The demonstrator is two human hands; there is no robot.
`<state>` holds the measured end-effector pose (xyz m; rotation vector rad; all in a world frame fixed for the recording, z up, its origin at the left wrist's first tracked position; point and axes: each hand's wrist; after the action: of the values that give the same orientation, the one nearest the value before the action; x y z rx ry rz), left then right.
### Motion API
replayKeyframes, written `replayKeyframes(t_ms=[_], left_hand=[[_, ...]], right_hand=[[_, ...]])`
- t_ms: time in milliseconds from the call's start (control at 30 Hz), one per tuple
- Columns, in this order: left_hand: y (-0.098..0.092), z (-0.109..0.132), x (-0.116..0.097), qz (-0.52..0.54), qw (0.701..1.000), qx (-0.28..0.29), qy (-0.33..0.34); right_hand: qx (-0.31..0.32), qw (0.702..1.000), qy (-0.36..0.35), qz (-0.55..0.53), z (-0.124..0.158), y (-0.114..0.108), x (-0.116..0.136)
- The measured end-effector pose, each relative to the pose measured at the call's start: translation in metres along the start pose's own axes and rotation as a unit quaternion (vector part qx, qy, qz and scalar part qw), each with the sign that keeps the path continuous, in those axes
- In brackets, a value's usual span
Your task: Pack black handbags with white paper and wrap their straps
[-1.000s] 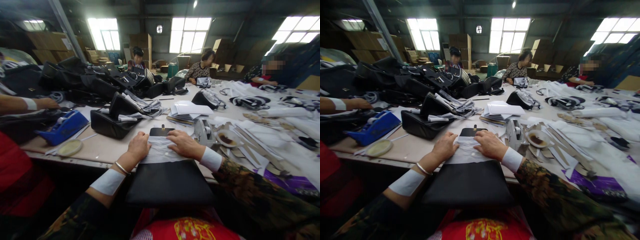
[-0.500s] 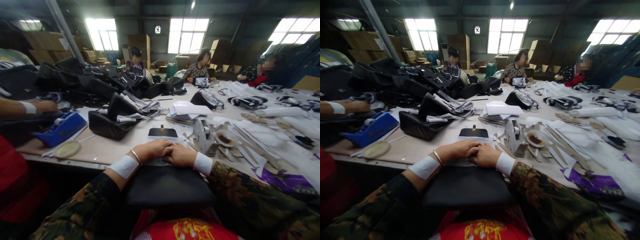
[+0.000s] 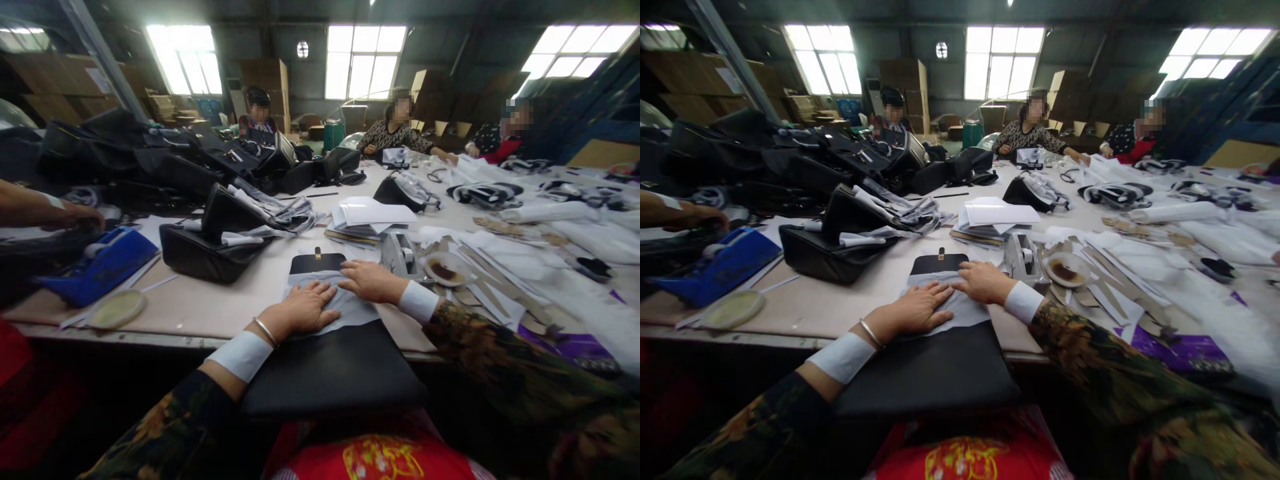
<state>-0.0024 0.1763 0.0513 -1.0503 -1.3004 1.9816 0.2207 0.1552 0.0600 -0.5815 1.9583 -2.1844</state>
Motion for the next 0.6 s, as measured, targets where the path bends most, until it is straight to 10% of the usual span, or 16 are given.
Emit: replayKeyframes(t_ms=[133, 267, 600], left_hand=[[0.004, 0.001, 0.001, -0.017, 1.0, -0.012, 0.011], [0.001, 0.002, -0.001, -0.026, 1.0, 0.008, 0.003], [0.002, -0.009, 0.0, -0.085, 0.996, 0.025, -0.017]], right_hand=[[0.035, 0.985, -0.155, -0.064, -0.027, 0.016, 0.013], [0.049, 0.996, -0.057, -0.044, -0.028, 0.026, -0.008], [-0.001, 0.992, -0.047, -0.12, 0.069, 0.019, 0.021]])
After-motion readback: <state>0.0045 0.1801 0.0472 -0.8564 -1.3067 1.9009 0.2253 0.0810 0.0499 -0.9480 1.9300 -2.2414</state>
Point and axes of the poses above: each hand's wrist, its own z-axis away from the middle knuckle, its own y-axis out of the palm, x = y × z
